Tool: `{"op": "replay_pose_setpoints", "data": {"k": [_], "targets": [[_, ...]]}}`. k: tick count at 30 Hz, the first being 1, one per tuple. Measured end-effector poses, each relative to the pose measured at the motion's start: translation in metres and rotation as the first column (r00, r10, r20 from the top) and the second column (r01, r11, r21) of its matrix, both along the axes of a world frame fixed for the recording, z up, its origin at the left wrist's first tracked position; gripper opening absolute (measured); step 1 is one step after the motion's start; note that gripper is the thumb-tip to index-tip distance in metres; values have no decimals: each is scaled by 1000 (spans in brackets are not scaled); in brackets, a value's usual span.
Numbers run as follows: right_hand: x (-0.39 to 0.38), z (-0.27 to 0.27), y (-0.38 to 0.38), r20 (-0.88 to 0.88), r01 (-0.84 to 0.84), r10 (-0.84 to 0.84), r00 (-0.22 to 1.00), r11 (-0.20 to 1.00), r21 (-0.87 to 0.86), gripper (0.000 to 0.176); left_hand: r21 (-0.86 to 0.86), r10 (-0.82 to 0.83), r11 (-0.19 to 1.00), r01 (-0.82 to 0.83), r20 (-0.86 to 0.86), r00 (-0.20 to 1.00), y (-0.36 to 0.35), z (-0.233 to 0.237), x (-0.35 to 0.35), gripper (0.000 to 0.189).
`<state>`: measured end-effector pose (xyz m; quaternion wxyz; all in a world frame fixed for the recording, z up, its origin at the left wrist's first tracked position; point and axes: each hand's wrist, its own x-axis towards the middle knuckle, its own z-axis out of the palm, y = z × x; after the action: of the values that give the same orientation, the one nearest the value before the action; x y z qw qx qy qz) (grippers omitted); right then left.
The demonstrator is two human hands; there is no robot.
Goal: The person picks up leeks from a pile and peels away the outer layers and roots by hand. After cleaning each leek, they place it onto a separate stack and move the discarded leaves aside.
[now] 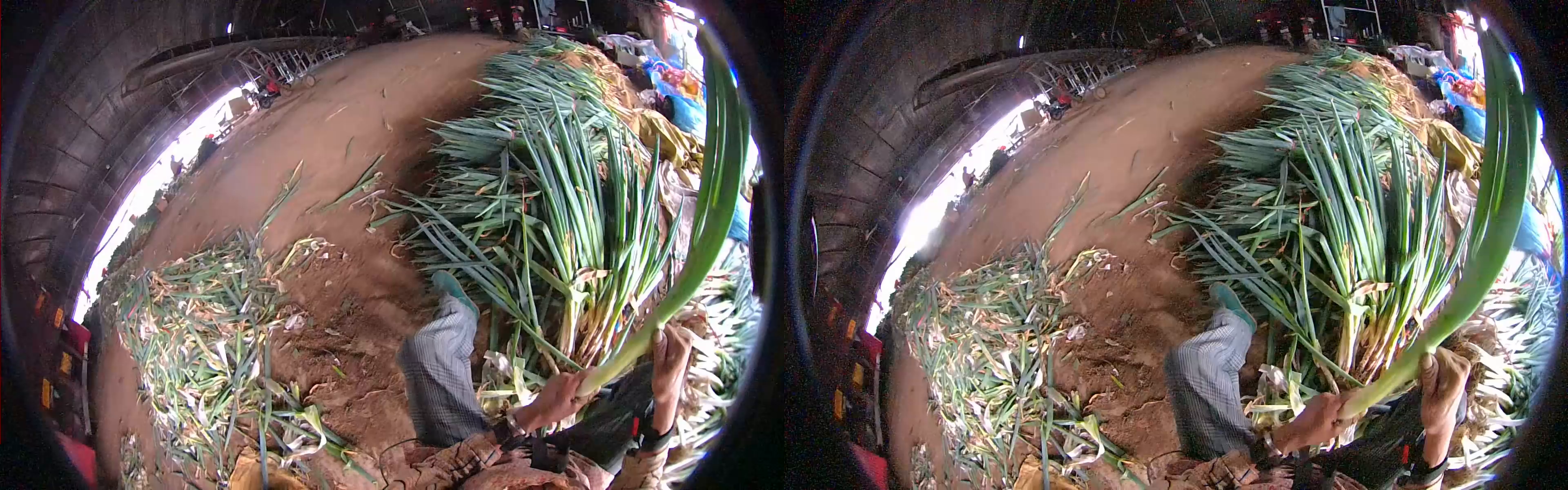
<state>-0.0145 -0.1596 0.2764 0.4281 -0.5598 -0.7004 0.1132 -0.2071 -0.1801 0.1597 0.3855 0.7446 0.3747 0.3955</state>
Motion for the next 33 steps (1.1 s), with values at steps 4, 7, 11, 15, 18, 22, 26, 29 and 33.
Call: {"op": "replay_pose_setpoints", "data": {"k": [4, 7, 11, 15, 18, 22, 26, 29, 33], "targets": [[-29, 23, 5, 182, 13, -61, 981, 967, 255, 30, 50, 74, 996, -71, -46, 996, 5, -11, -1, 57], [-60, 44, -13, 444, -210, 14, 896, 894, 395, 15, 35, 155, 988, -153, -37, 987, 11, -2, 3, 66], [-90, 0, -60, 367, -696, 642, 673, 718, 22, 17, 120, 199, 975, -188, -80, 977, 16, -5, 10, 76], [-69, -2, -58, -83, -697, 693, 716, 716, -35, 19, -65, -7, 998, -9, -245, 969, 16, 8, -7, 63], [-42, 14, -39, -528, 52, -83, 845, 996, -73, 33, -51, 51, 998, -38, 297, 953, -1, 14, 2, 50], [-71, 31, -13, -856, 231, -195, 479, 969, -91, 35, 179, 61, 983, -33, -154, 986, -2, 34, 9, 53], [-8, 6, -12, -869, 287, -17, 495, 947, 145, 36, 293, 164, 947, -135, -75, 984, 3, 25, -5, 30], [64, -17, -10, -961, 174, 81, 265, 976, 131, 22, 202, 335, 936, -288, -263, 905, 30, -28, -60, 23], [62, -6, -13, -936, 188, 153, 318, 957, 220, 15, 13, 534, 796, -605, -487, 691, 57, -48, -125, 16]]}}
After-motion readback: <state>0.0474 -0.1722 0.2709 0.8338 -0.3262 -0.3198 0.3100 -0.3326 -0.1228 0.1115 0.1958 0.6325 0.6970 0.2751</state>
